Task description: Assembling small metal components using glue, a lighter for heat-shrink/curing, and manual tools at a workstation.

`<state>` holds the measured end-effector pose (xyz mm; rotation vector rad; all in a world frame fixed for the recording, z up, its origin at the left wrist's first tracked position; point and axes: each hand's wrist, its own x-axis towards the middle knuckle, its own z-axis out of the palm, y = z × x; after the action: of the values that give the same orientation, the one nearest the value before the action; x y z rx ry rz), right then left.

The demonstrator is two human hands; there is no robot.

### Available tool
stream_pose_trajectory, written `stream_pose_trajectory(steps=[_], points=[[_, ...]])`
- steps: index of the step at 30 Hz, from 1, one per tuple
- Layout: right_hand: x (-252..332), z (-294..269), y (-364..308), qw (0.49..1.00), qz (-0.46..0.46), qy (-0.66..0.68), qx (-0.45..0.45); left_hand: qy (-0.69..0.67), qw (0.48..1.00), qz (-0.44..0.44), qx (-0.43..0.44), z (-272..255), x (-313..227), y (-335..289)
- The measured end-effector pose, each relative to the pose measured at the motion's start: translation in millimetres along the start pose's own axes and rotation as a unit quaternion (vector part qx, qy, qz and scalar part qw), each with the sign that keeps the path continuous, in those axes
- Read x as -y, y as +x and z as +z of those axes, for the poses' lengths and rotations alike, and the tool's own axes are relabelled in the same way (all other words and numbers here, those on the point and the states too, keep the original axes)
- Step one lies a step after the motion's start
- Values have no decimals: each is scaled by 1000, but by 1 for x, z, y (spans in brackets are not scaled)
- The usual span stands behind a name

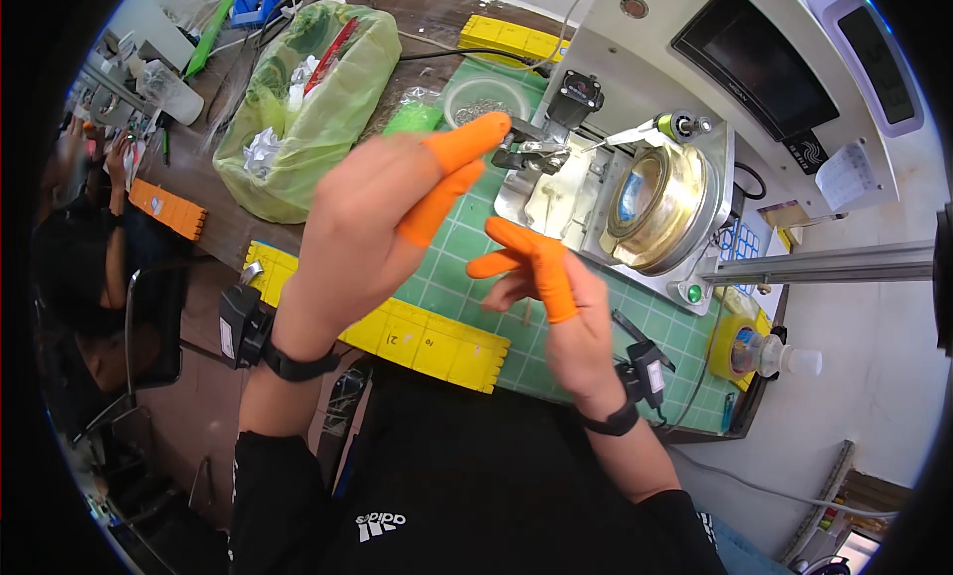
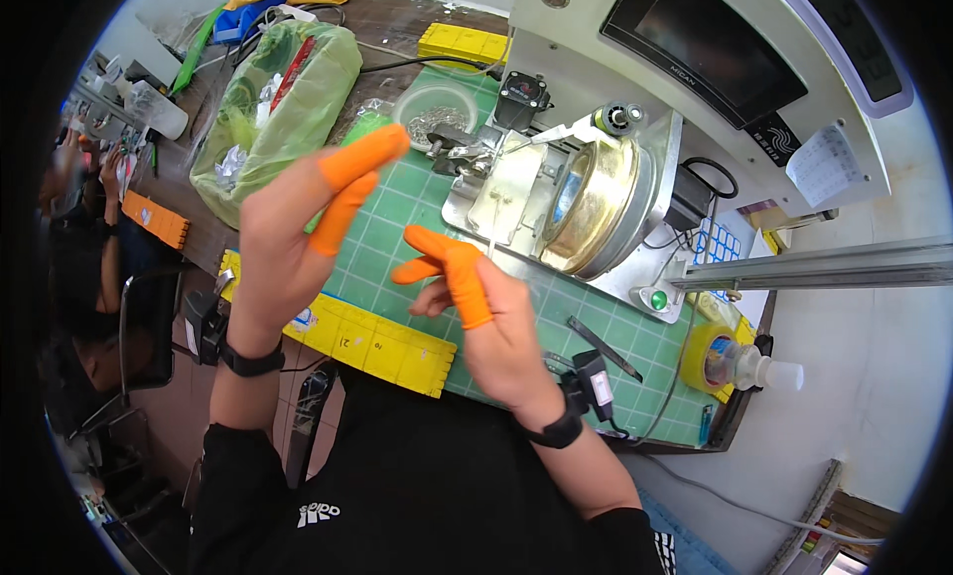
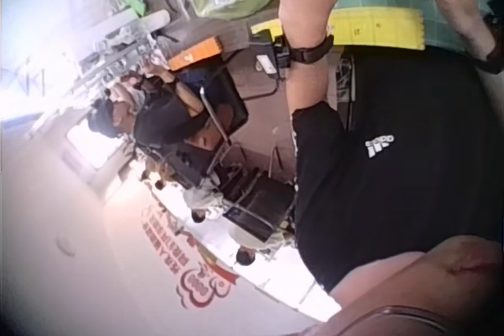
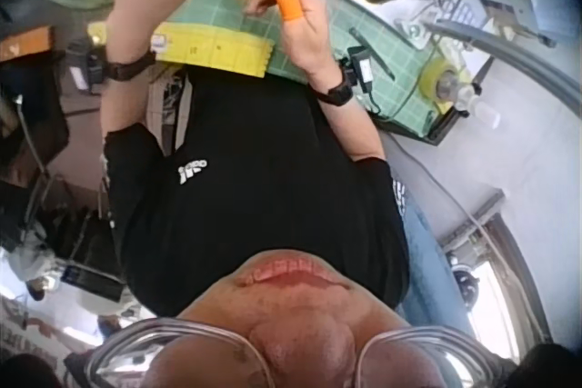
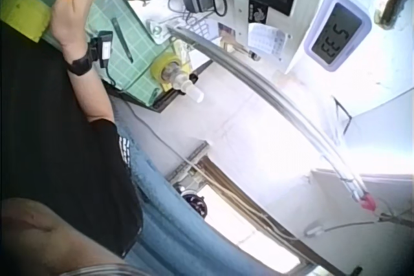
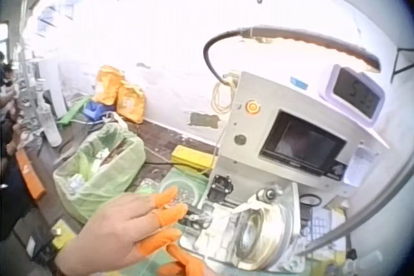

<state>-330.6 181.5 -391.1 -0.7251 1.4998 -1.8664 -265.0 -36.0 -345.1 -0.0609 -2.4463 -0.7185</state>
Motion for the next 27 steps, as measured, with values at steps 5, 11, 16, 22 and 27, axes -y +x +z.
stream_pose_trajectory(steps=[5, 11, 16, 22, 27], points=[[-25, 6, 20, 996, -24, 9, -91, 102, 987, 127, 18, 22, 21, 41], [-40, 0, 53, 964, -104, 86, -231, 32, 992, 116, 32, 27, 31, 49], [-39, -3, 65, 956, -113, 69, -261, -32, 994, 104, 26, 35, 37, 51], [-43, -6, 69, 951, -160, 61, -259, 107, 974, 137, 145, 61, 36, 50], [-41, -5, 70, 953, -176, 4, -245, 88, 983, 82, 138, 78, 40, 42]])
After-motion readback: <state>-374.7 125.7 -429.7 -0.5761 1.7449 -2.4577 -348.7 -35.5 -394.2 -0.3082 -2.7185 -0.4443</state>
